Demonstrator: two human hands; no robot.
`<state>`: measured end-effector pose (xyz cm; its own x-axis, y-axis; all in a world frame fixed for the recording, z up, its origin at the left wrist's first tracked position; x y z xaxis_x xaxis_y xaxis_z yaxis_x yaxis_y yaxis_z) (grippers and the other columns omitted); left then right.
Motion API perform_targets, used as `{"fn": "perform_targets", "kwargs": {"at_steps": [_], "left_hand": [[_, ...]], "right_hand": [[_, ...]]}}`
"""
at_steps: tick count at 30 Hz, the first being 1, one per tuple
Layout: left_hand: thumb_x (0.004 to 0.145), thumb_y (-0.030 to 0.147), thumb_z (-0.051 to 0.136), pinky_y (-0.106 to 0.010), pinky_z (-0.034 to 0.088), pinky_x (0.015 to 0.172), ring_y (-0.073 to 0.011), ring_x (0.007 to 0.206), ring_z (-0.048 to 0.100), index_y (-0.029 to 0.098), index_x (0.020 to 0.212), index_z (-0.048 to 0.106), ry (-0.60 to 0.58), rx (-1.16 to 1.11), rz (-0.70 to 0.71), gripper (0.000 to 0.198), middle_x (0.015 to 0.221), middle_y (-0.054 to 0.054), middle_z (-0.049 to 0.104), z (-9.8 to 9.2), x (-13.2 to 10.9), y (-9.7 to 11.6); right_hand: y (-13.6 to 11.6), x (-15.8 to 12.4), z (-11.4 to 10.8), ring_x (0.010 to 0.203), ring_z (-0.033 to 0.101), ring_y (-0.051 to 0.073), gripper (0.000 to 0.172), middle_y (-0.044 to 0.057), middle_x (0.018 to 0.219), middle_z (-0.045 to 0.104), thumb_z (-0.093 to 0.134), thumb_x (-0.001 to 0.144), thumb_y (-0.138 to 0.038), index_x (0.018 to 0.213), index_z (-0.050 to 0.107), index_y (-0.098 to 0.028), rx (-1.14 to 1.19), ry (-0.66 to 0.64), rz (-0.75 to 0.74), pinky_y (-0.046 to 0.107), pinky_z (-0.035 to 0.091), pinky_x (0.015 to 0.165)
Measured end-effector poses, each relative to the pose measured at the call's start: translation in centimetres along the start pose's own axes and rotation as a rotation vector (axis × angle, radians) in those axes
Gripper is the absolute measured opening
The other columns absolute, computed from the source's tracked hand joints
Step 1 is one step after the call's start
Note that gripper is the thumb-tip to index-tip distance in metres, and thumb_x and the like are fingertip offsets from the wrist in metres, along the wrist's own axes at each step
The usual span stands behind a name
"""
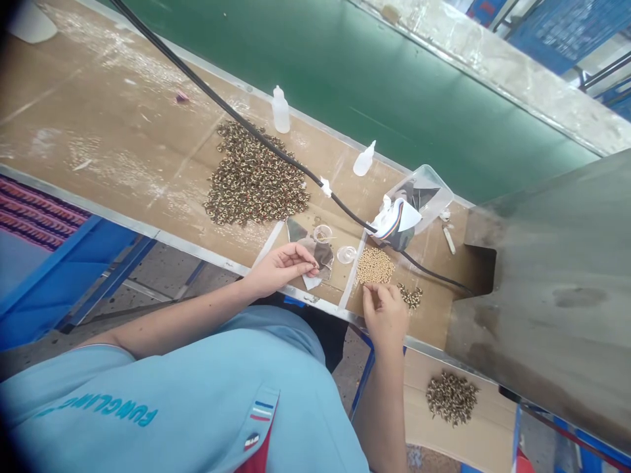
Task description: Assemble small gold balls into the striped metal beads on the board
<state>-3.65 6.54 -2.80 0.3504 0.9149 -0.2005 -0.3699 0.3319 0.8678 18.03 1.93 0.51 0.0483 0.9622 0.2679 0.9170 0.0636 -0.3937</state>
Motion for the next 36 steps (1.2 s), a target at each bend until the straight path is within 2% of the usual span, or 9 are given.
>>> {"fn": "perform_targets", "kwargs": {"at_steps": [8,17,26,32,36], "left_hand": [[0.071,0.031,0.073,-0.024,0.052,0.071,-0.0108,0.069,0.066,0.012,0.08,0.057,-0.012,0.003,-0.041,0.026,0.069,-0.002,0.067,0.12,-0.01,-0.45],[0.071,0.031,0.073,-0.025,0.052,0.071,-0.0107,0.068,0.066,0.012,0.08,0.057,-0.011,0.009,-0.051,0.026,0.069,-0.002,0.067,0.05,-0.08,-0.45],[0.071,0.031,0.073,-0.025,0.052,0.072,-0.0111,0.07,0.066,0.012,0.08,0.056,-0.008,0.006,-0.057,0.026,0.07,-0.002,0.067,0.01,-0.09,-0.61],[0.071,0.031,0.072,-0.025,0.052,0.072,-0.0113,0.07,0.066,0.013,0.08,0.057,-0.007,0.014,-0.059,0.026,0.07,-0.002,0.067,-0.04,-0.09,-0.58],[0.072,0.031,0.072,-0.026,0.052,0.073,-0.0117,0.07,0.066,0.013,0.081,0.056,-0.008,0.022,-0.062,0.025,0.071,-0.002,0.067,-0.11,-0.1,-0.65]], "right_hand": [[-0.13,-0.12,0.33,0.064,0.056,0.011,0.022,0.002,0.078,0.063,0.053,0.085,-0.034,0.077,0.068,-0.02,-0.045,0.006,-0.06,0.022,0.04,0.058],[-0.41,-0.28,0.87,0.07,0.058,0.014,0.029,0.004,0.08,0.063,0.049,0.087,-0.04,0.078,0.069,-0.02,-0.063,0.009,0.008,0.024,0.042,0.061],[-0.1,-0.26,0.41,0.073,0.06,0.014,0.028,0.004,0.081,0.065,0.05,0.086,-0.039,0.077,0.068,-0.021,-0.047,0.009,0.022,0.024,0.043,0.064],[-0.54,-0.33,0.46,0.063,0.056,0.013,0.028,0.003,0.077,0.064,0.052,0.084,-0.04,0.074,0.068,-0.02,-0.057,0.026,0.069,0.024,0.041,0.059],[-0.6,-0.33,0.69,0.066,0.058,0.014,0.029,0.004,0.078,0.064,0.05,0.085,-0.04,0.075,0.069,-0.02,-0.064,0.042,0.075,0.024,0.041,0.059]]}}
Point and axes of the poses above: each hand's wrist, its own x-axis towards the middle knuckle, its own z-axis out of the palm, y = z × x, the point moved 5 cm from there along x, towards the middle knuckle
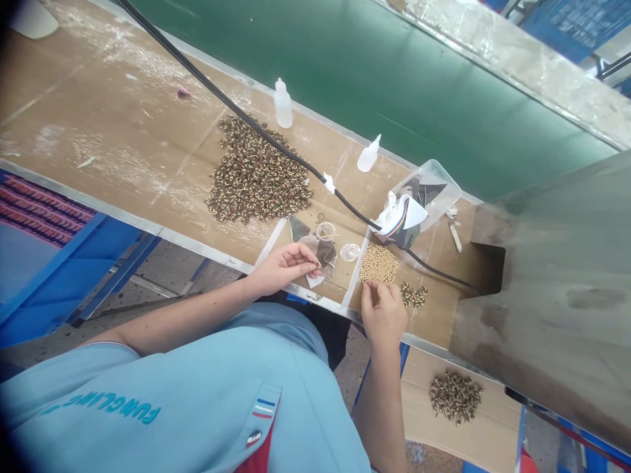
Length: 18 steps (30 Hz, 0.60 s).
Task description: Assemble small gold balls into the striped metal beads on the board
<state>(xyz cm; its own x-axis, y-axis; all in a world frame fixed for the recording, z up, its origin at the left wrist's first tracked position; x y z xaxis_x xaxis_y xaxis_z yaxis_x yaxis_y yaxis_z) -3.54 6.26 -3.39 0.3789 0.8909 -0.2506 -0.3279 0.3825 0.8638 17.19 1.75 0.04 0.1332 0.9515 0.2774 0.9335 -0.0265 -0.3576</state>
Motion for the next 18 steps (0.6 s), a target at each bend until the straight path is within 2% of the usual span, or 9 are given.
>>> {"fn": "perform_targets", "kwargs": {"at_steps": [9,18], "left_hand": [[0.072,0.031,0.071,-0.026,0.051,0.072,-0.0114,0.069,0.065,0.012,0.081,0.056,-0.001,-0.003,-0.001,0.025,0.071,-0.003,0.067,0.03,-0.03,0.0],[0.071,0.03,0.073,-0.024,0.051,0.071,-0.0106,0.069,0.065,0.012,0.079,0.057,0.011,-0.013,0.0,0.026,0.069,-0.002,0.067,0.03,-0.02,0.02]], "right_hand": [[-0.09,0.04,-0.27,0.067,0.056,0.013,0.026,0.004,0.078,0.063,0.052,0.085,-0.038,0.075,0.068,-0.02,-0.02,-0.007,-0.051,0.024,0.04,0.06],[-0.46,0.1,0.0,0.066,0.055,0.014,0.031,0.004,0.077,0.062,0.05,0.085,-0.043,0.074,0.068,-0.02,-0.045,0.002,0.005,0.025,0.038,0.059]]}}
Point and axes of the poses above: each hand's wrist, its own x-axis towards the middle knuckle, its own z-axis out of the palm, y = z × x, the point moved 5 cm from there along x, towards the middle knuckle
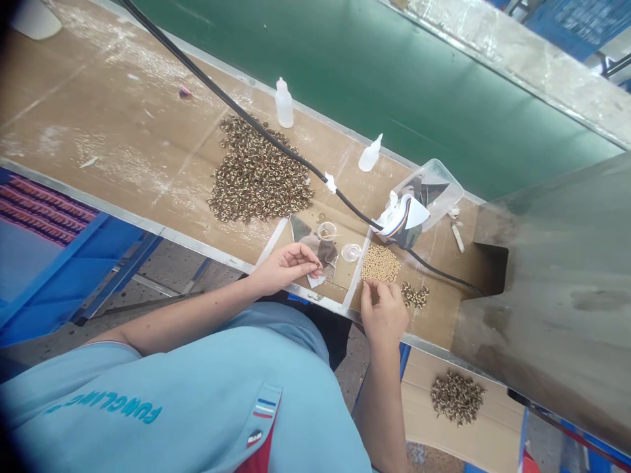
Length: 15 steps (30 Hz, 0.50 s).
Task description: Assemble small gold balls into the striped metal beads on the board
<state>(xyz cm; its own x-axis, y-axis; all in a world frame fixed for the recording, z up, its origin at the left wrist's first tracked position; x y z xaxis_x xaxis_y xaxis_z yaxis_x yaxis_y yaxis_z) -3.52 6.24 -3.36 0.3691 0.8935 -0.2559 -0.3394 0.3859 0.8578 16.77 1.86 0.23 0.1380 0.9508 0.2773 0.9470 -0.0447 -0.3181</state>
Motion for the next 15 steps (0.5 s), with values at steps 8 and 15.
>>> {"fn": "perform_targets", "kwargs": {"at_steps": [8,15], "left_hand": [[0.071,0.032,0.073,-0.025,0.052,0.071,-0.011,0.069,0.065,0.013,0.08,0.057,-0.004,0.001,0.004,0.027,0.069,-0.002,0.067,-0.04,0.01,-0.02],[0.066,0.034,0.077,-0.024,0.053,0.069,-0.0121,0.068,0.068,0.012,0.079,0.055,0.025,-0.12,-0.005,0.033,0.069,-0.001,0.066,0.13,0.27,0.08]], "right_hand": [[-0.03,0.0,0.46,0.069,0.057,0.014,0.032,0.004,0.079,0.063,0.047,0.086,-0.043,0.074,0.067,-0.021,-0.034,-0.007,-0.024,0.024,0.039,0.058],[-0.46,0.1,0.1,0.059,0.051,0.011,0.028,0.002,0.072,0.061,0.052,0.084,-0.041,0.072,0.067,-0.02,0.105,0.032,-0.042,0.024,0.04,0.056]]}}
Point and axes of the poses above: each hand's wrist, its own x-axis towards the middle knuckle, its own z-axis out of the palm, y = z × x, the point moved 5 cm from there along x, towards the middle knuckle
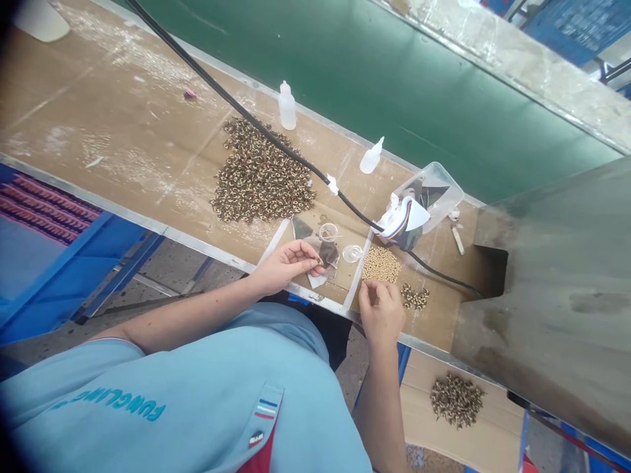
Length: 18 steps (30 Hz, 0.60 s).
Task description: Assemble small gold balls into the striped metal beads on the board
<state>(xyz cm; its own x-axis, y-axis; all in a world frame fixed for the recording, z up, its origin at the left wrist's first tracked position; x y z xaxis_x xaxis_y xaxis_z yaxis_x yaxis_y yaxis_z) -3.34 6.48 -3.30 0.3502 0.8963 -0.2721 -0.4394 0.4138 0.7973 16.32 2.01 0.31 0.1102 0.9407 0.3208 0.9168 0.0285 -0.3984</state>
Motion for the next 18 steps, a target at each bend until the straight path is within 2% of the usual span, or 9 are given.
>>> {"fn": "perform_targets", "kwargs": {"at_steps": [5,9,13,18], "left_hand": [[0.064,0.032,0.079,-0.028,0.054,0.076,-0.0145,0.078,0.069,0.012,0.077,0.053,-0.009,-0.104,-0.082,0.035,0.072,-0.001,0.067,0.8,0.0,-0.7],[0.061,0.032,0.08,-0.029,0.054,0.078,-0.0115,0.072,0.068,0.012,0.076,0.053,0.012,-0.14,-0.089,0.037,0.07,0.0,0.067,0.8,0.0,-1.0],[0.062,0.031,0.08,-0.028,0.054,0.077,-0.0095,0.069,0.066,0.011,0.076,0.054,0.043,-0.14,-0.077,0.035,0.069,0.001,0.066,0.5,0.0,-1.3],[0.066,0.028,0.077,-0.028,0.054,0.079,-0.0095,0.071,0.067,0.011,0.077,0.054,0.051,-0.126,-0.053,0.03,0.071,0.0,0.066,0.6,0.0,-1.4]], "right_hand": [[-3.0,0.1,0.7,0.045,0.038,0.006,0.021,0.001,0.073,0.06,0.056,0.083,-0.036,0.075,0.066,-0.019,0.319,-0.028,-0.012,0.023,0.038,0.048],[-4.7,0.3,2.3,0.044,0.037,0.006,0.02,0.0,0.072,0.059,0.056,0.083,-0.035,0.077,0.067,-0.019,0.408,-0.061,-0.034,0.023,0.038,0.047],[-4.8,0.4,3.0,0.046,0.04,0.007,0.018,0.0,0.07,0.059,0.057,0.083,-0.033,0.079,0.068,-0.019,0.418,-0.061,-0.051,0.023,0.039,0.048],[-4.6,0.3,2.6,0.05,0.045,0.007,0.015,0.001,0.073,0.06,0.059,0.083,-0.029,0.08,0.068,-0.018,0.43,-0.009,-0.046,0.022,0.039,0.048]]}}
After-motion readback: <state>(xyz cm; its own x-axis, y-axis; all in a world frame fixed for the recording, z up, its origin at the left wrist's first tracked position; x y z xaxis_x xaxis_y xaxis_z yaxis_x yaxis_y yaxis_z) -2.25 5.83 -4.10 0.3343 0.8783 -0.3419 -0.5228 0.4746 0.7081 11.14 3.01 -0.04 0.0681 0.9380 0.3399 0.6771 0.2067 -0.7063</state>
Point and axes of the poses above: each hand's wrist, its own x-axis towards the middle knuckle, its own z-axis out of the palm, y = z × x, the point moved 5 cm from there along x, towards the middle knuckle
